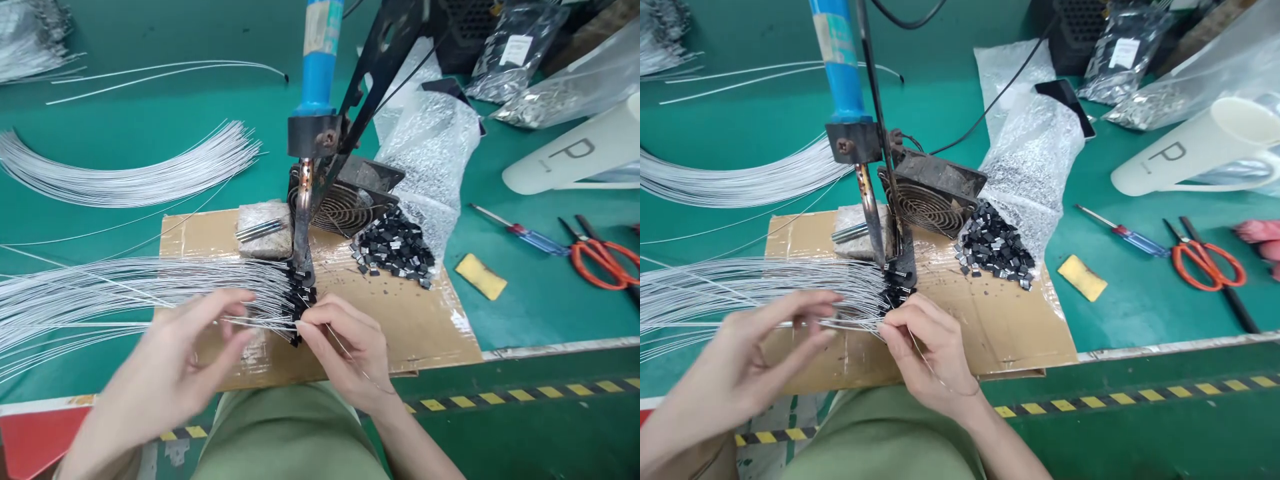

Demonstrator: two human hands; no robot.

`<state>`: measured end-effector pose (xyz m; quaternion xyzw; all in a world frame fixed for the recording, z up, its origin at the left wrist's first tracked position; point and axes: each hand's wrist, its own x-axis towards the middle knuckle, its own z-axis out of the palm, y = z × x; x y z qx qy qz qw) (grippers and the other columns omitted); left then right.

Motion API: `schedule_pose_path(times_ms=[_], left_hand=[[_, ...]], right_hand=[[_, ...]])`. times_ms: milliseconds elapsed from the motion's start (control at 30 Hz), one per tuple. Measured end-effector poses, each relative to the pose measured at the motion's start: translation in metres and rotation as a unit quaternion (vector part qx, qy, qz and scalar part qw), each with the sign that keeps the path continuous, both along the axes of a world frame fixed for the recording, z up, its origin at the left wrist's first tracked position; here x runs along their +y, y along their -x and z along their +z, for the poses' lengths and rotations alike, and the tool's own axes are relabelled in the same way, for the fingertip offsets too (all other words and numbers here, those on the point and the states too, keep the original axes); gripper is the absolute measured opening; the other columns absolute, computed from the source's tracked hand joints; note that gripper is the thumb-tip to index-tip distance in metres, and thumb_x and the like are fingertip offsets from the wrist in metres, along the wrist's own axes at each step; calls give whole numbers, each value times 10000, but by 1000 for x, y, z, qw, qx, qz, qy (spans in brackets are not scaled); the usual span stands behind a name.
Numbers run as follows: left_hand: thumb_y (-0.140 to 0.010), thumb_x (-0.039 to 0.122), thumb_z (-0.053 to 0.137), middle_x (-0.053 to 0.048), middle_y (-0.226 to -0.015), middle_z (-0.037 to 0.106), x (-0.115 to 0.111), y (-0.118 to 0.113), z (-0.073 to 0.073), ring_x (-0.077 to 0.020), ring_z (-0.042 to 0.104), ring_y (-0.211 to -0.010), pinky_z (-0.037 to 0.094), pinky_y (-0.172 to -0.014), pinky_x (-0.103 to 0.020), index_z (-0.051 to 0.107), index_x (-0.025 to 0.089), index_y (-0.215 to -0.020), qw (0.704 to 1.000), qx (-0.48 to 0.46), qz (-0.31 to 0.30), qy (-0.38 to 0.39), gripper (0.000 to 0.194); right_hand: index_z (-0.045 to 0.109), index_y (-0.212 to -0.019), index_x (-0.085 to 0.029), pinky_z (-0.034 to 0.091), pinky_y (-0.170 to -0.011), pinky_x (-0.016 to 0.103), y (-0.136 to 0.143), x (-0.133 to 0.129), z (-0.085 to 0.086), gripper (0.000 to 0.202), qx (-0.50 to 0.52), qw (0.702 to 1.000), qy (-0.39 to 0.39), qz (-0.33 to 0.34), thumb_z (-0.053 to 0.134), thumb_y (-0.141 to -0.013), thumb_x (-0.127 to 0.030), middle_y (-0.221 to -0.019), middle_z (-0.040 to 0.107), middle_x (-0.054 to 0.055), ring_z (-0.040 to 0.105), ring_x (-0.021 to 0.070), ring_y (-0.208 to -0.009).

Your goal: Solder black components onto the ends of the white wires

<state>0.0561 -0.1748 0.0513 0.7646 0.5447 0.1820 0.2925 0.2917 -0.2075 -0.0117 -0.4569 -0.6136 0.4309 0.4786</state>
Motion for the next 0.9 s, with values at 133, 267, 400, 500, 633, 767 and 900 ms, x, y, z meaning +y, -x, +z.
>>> schedule_pose_path(times_ms=[133,267,400,500,633,767,900], left_hand=[[-1003,285,612,28,-850,736,-9,-36,-8,-153,667,-697,522,-640,-267,675,333,-1170,998,-22,-56,37,185],[-1048,324,541,19,-737,651,-5,-46,-21,-157,553,-652,428,-587,-278,671,273,-929,982,-102,-12,156,183],[-1011,379,610,17,-698,593,-1,-49,-24,-130,468,-614,344,-545,-260,663,217,-855,952,-186,72,234,231],[-968,340,667,24,-690,591,1,-54,-18,-106,458,-617,329,-555,-234,669,195,-813,933,-230,140,240,212],[-933,301,693,31,-684,594,1,-61,-13,-95,475,-636,341,-587,-222,686,190,-800,921,-250,180,238,173],[-908,299,723,27,-687,617,2,-62,-14,-94,471,-618,315,-570,-240,695,194,-782,923,-253,184,224,167],[-902,274,737,13,-693,659,3,-61,-16,-97,496,-616,320,-563,-244,722,197,-777,924,-269,168,214,148]], right_hand=[[681,-914,-212,431,-628,292,-1,1,-2,133,-12,1000,-23,-4,642,-979,-103,-784,611,-1,553,151,-713],[718,-924,-210,440,-638,287,1,-1,-8,106,9,1000,-4,-23,672,-981,-134,-789,619,-1,564,145,-714],[727,-824,-215,388,-519,251,-2,2,-11,197,127,977,104,-139,674,-1011,-249,-675,544,-36,487,102,-544],[789,-914,-210,426,-452,244,-12,8,-9,373,313,919,182,-155,554,-1046,-467,-722,559,1,511,127,-547],[831,-999,-200,518,-465,253,-17,11,-9,541,412,875,236,-91,434,-1056,-562,-702,592,31,543,155,-582],[837,-824,-206,480,-471,199,-4,7,-13,462,324,911,218,-132,538,-1070,-458,-626,598,10,535,106,-528],[871,-941,-254,498,-516,192,10,7,-9,256,243,947,179,-108,648,-1037,-337,-735,649,1,584,79,-559]])
